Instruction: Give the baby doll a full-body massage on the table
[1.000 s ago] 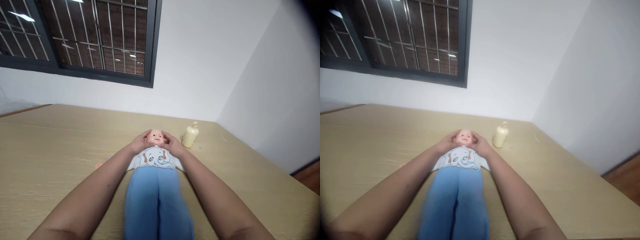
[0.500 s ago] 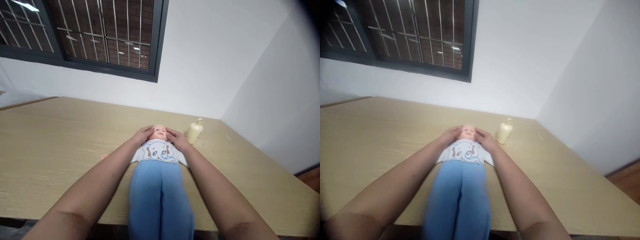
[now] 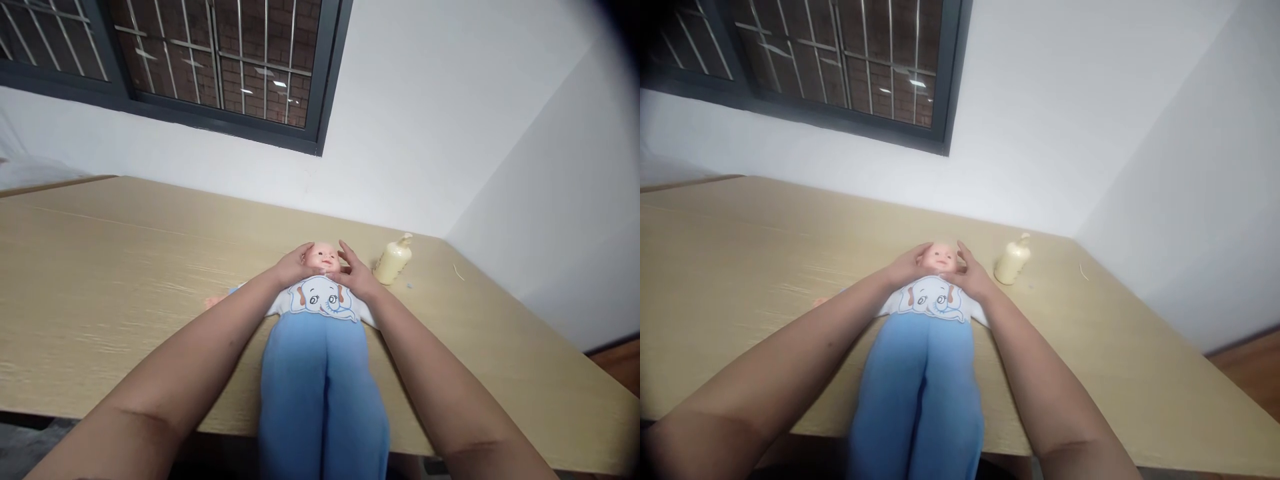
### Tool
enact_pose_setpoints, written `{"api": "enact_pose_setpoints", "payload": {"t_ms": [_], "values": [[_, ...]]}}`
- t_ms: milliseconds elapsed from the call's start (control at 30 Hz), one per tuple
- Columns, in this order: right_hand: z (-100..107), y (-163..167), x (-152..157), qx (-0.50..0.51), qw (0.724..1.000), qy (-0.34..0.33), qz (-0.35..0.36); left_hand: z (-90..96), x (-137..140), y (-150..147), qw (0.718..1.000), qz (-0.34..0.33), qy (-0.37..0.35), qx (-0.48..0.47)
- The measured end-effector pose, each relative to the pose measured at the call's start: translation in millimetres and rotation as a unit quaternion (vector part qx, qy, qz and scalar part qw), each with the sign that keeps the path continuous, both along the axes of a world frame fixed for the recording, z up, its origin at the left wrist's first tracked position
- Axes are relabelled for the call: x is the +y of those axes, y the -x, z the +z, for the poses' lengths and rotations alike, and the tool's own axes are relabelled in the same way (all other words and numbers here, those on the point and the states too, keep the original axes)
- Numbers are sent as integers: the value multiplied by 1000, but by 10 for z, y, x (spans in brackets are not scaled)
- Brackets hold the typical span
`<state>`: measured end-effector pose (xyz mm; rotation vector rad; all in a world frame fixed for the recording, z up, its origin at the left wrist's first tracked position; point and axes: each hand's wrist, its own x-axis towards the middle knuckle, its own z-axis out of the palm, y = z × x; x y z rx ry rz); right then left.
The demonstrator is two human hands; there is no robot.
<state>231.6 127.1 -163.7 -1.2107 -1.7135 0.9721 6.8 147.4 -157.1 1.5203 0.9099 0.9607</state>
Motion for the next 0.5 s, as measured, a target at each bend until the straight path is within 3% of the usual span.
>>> {"api": "enact_pose_setpoints", "payload": {"t_ms": [333,500], "values": [[56,103,-35,30,999,39,-14,-42,31,-46,998,-15,-5,-62],[-14,35,28,75,996,43,24,-22,6,-7,997,-34,14,-74]]}}
